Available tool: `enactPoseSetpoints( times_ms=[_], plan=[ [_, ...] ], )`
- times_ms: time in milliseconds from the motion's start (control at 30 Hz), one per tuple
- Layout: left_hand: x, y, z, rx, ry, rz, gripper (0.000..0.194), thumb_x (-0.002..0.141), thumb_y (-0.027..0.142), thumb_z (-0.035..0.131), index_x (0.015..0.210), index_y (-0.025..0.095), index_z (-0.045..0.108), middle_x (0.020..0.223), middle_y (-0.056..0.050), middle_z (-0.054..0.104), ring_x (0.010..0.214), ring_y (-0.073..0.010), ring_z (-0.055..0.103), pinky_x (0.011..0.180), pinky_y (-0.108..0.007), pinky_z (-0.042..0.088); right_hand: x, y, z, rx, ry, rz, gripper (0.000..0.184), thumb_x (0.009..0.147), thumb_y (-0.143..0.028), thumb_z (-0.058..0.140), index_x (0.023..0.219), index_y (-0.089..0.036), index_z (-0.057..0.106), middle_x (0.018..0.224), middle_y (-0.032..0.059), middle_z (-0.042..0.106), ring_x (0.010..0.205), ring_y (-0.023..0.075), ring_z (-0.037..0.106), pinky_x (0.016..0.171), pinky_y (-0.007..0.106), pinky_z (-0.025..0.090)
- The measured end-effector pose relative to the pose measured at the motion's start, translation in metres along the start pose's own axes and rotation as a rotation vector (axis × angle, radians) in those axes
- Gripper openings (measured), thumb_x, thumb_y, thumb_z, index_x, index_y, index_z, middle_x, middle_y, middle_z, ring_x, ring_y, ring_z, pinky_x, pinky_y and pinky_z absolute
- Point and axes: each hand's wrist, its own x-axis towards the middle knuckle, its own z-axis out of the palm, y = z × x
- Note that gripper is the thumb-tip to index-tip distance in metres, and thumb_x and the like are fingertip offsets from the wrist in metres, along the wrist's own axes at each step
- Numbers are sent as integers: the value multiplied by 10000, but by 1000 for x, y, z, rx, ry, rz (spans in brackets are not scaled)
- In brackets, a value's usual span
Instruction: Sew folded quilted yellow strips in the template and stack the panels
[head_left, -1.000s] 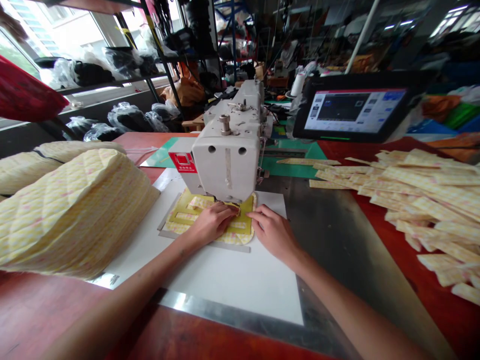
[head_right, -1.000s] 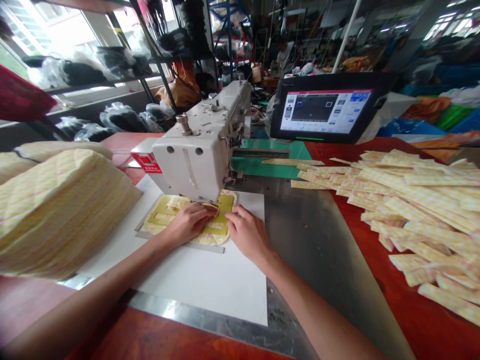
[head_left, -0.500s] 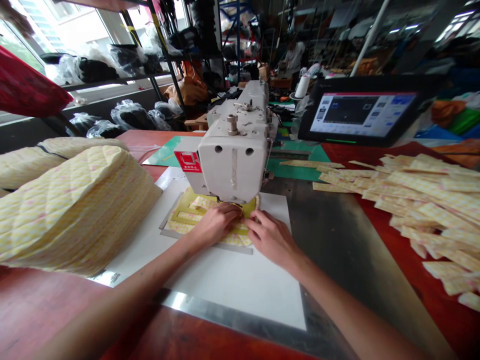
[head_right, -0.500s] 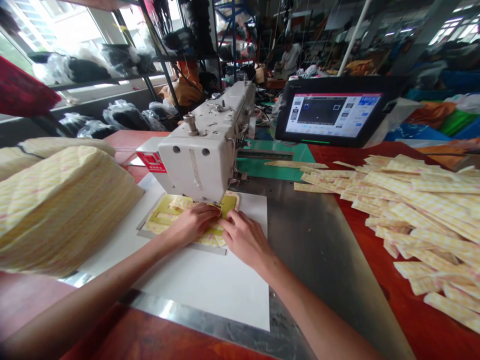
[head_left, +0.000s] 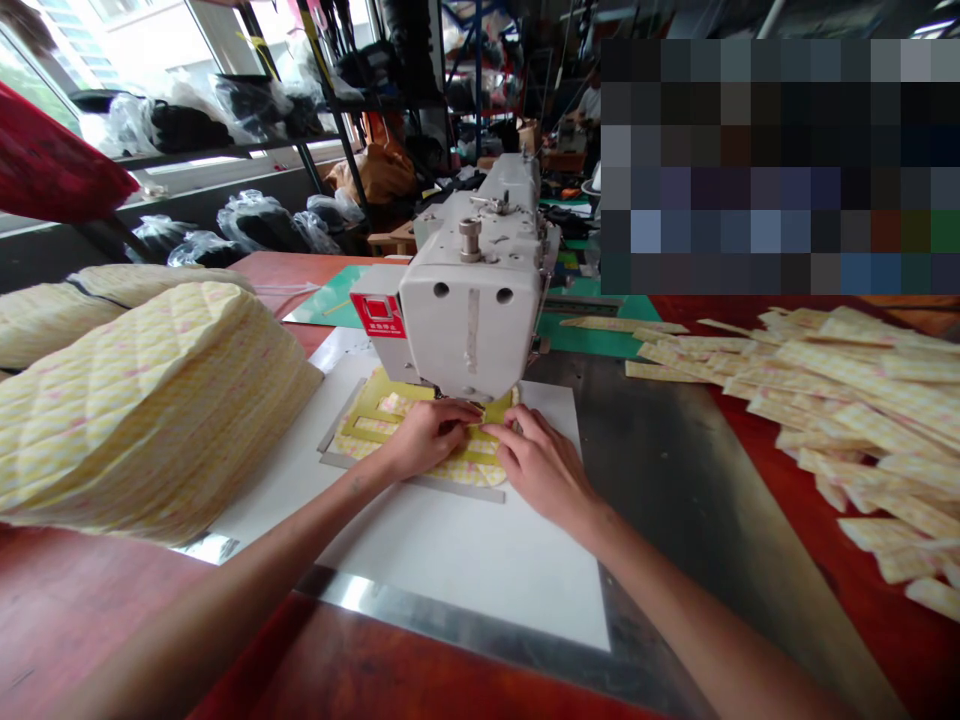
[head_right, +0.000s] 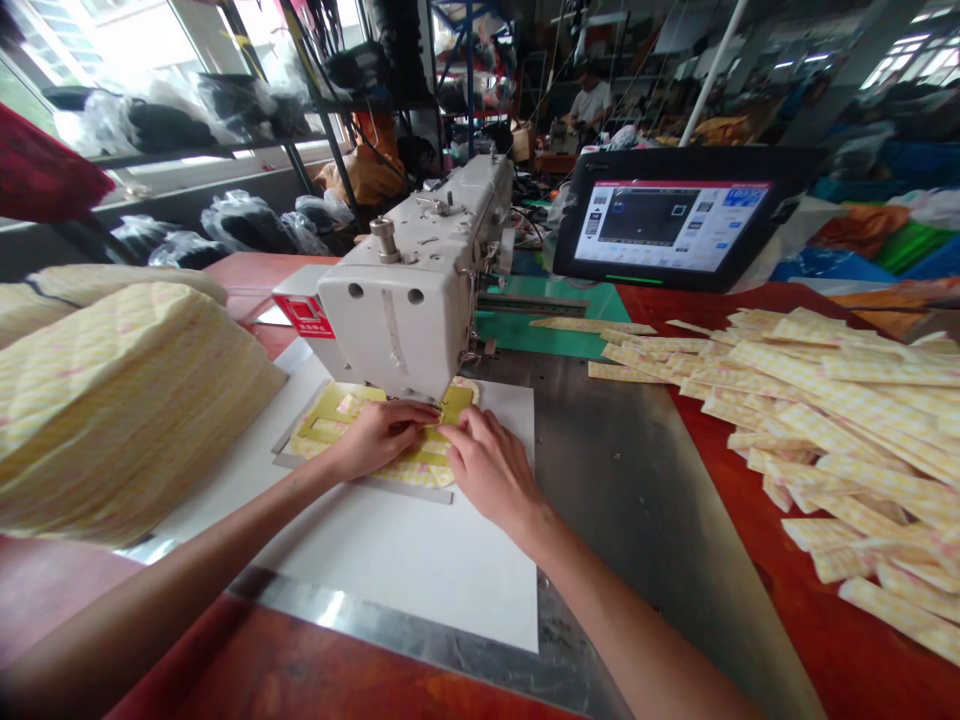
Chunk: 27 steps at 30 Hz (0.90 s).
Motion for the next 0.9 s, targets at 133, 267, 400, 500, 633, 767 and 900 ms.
enactPoseSetpoints(
  times_ms=[133,267,400,500,633,767,900],
  plan=[
    [-6,0,1,35,34,61,324,903,56,525,1062,185,776,1076,-71,773,965,-188,741,906,-304,604,0,4,0,84,1,35,359,968,-146,527,1234,-298,715,1101,61,619,1003,217,623,873,341,542],
    [-12,1,2,143,4,203,287,996,121,508,1162,172,736,1148,-132,722,1080,-224,683,966,-355,582,-2,7,-1,88,-32,-3,334,992,-185,529,1250,-305,704,1099,60,610,996,212,624,862,332,544],
    [-15,1,2,192,-26,239,298,1031,146,470,1207,163,710,1157,-146,689,1104,-236,650,974,-364,562,-3,5,-2,24,-31,-28,346,999,-188,514,1287,-291,677,1124,73,610,1017,229,617,863,349,547],
    [-15,1,-1,214,-24,229,307,1029,151,473,1229,161,707,1151,-150,665,1078,-237,640,957,-363,559,-3,3,-3,-23,-34,-46,338,999,-185,507,1283,-263,672,1121,85,616,1027,241,612,880,365,548],
    [-15,0,-7,216,-84,233,346,1017,107,464,1274,168,687,1172,-140,674,1114,-235,639,991,-358,546,-2,2,-4,-79,-47,-67,354,1000,-176,502,1302,-267,663,1123,86,629,1031,246,604,858,371,556],
    [-19,-6,-10,196,-115,210,362,1021,100,451,1307,166,663,1264,-132,679,1162,-224,655,1029,-344,539,0,3,-5,-130,-65,-91,370,985,-167,529,1318,-268,655,1119,86,641,1043,259,591,822,374,561],
    [-27,-11,-12,184,-70,175,356,1030,121,456,1329,179,640,1323,-132,646,1222,-233,625,1070,-379,517,0,4,-4,-126,-67,-95,379,972,-137,529,1308,-259,655,1135,85,643,1044,254,589,835,377,563]
  ],
)
